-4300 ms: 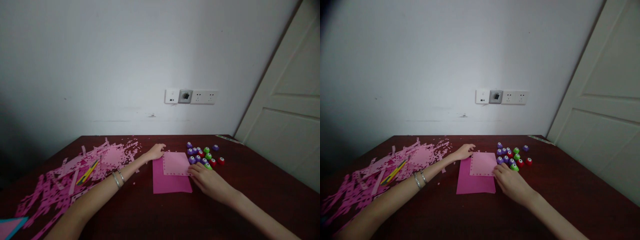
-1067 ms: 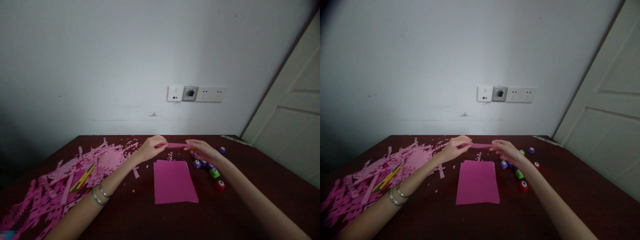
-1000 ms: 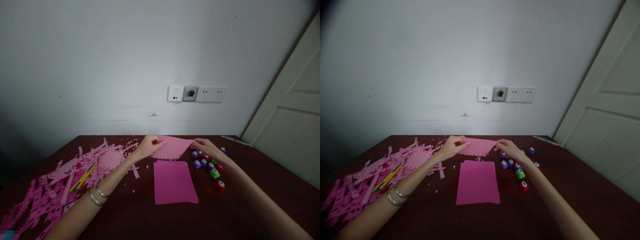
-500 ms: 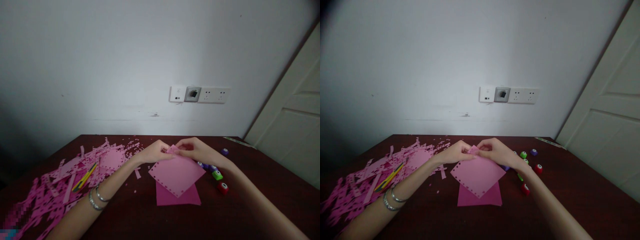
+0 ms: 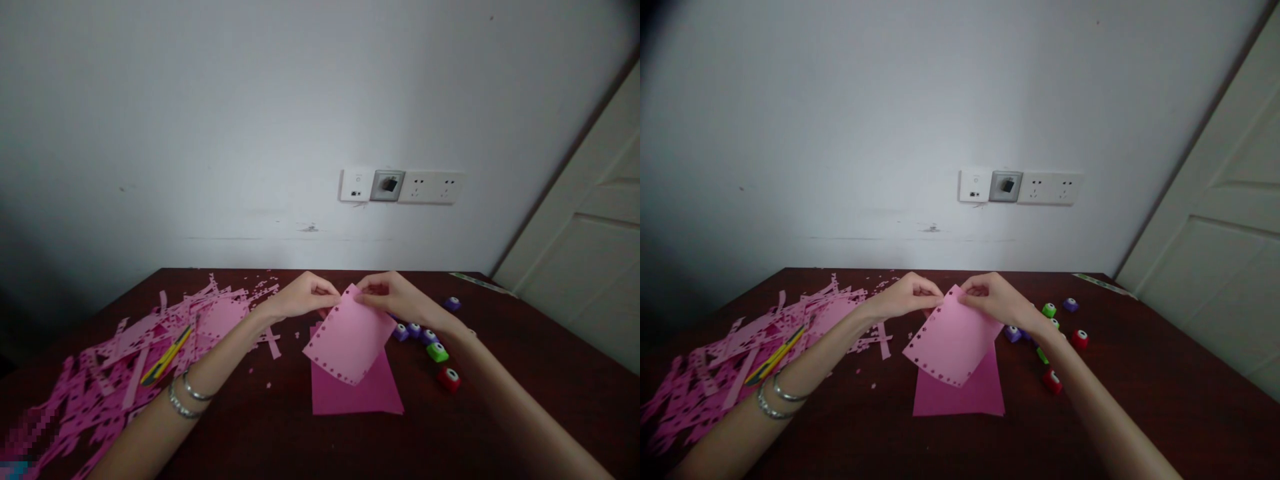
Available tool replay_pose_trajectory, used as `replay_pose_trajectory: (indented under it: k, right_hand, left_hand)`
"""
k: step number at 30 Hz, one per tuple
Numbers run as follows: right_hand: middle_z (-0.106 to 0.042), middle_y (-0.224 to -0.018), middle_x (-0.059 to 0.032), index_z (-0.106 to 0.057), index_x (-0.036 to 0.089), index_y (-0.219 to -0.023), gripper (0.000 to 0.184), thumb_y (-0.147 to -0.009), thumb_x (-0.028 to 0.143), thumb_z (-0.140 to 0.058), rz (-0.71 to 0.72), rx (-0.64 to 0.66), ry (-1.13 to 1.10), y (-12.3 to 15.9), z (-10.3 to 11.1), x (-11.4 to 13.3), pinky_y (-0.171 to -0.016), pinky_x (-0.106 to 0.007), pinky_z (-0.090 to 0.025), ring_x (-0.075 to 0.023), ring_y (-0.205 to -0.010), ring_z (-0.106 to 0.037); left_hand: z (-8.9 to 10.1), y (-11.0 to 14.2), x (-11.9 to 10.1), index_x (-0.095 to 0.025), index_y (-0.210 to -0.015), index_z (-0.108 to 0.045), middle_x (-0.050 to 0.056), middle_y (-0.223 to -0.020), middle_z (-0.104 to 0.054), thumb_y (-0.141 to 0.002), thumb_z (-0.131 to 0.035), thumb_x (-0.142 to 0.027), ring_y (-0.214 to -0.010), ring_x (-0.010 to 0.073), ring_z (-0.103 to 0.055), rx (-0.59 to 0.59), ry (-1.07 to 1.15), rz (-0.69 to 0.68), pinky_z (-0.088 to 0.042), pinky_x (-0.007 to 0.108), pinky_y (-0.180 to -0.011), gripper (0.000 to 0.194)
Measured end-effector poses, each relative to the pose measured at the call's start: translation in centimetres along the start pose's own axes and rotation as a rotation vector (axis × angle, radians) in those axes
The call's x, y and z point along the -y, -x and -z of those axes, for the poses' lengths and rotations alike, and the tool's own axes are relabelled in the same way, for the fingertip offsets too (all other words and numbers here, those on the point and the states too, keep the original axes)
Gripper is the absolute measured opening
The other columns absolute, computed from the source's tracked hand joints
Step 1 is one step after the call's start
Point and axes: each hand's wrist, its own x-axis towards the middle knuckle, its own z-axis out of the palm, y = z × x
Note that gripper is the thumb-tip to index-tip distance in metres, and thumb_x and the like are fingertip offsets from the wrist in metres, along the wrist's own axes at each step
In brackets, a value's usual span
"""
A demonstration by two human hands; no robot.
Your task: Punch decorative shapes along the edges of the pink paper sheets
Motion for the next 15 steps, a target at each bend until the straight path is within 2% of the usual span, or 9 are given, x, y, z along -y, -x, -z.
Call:
replay_pose_trajectory:
  k: [4,5,10,15]
  right_hand:
    - [-0.062,-0.063,-0.0029,-0.066,0.016,-0.073,0.014,-0.07,0.029,-0.062,-0.019,-0.337,0.221,0.0,-0.5,0.5,-0.055,-0.025,-0.04,-0.0137,-0.06,-0.053]
    - [-0.06,-0.06,-0.0025,-0.066,0.016,-0.071,0.013,-0.07,0.029,-0.062,-0.026,-0.375,0.247,0.1,-0.6,0.7,-0.052,-0.024,-0.038,-0.0129,-0.057,-0.051]
    - [-0.061,-0.064,-0.0033,-0.066,0.015,-0.08,0.018,-0.074,0.03,-0.059,-0.032,-0.231,0.1,0.1,-1.7,1.1,-0.045,-0.021,-0.036,-0.0103,-0.052,-0.049]
    - [-0.06,-0.068,-0.0039,-0.061,0.013,-0.085,0.021,-0.076,0.032,-0.057,-0.062,-0.168,-0.076,-0.5,-2.5,0.3,-0.038,-0.018,-0.036,-0.0085,-0.049,-0.048]
  left_hand:
    - [-0.4,0.0,-0.4,-0.012,-0.076,-0.067,0.005,-0.068,-0.064,-0.073,-0.06,-0.029,-0.057,0.0106,-0.057,-0.086,0.012,0.039,-0.048,0.027,-0.056,0.019]
    - [-0.4,-0.1,-0.5,-0.012,-0.076,-0.066,0.005,-0.068,-0.064,-0.074,-0.06,-0.029,-0.057,0.0106,-0.057,-0.119,0.016,0.045,-0.049,0.026,-0.055,0.019]
    - [-0.7,-0.3,-0.2,-0.012,-0.075,-0.065,0.005,-0.07,-0.064,-0.074,-0.06,-0.03,-0.058,0.0107,-0.058,-0.184,0.052,0.026,-0.05,0.026,-0.056,0.019]
    - [-1.0,-0.2,-0.4,-0.011,-0.078,-0.066,0.005,-0.07,-0.064,-0.075,-0.059,-0.031,-0.059,0.0115,-0.06,-0.136,0.06,0.019,-0.051,0.028,-0.059,0.022]
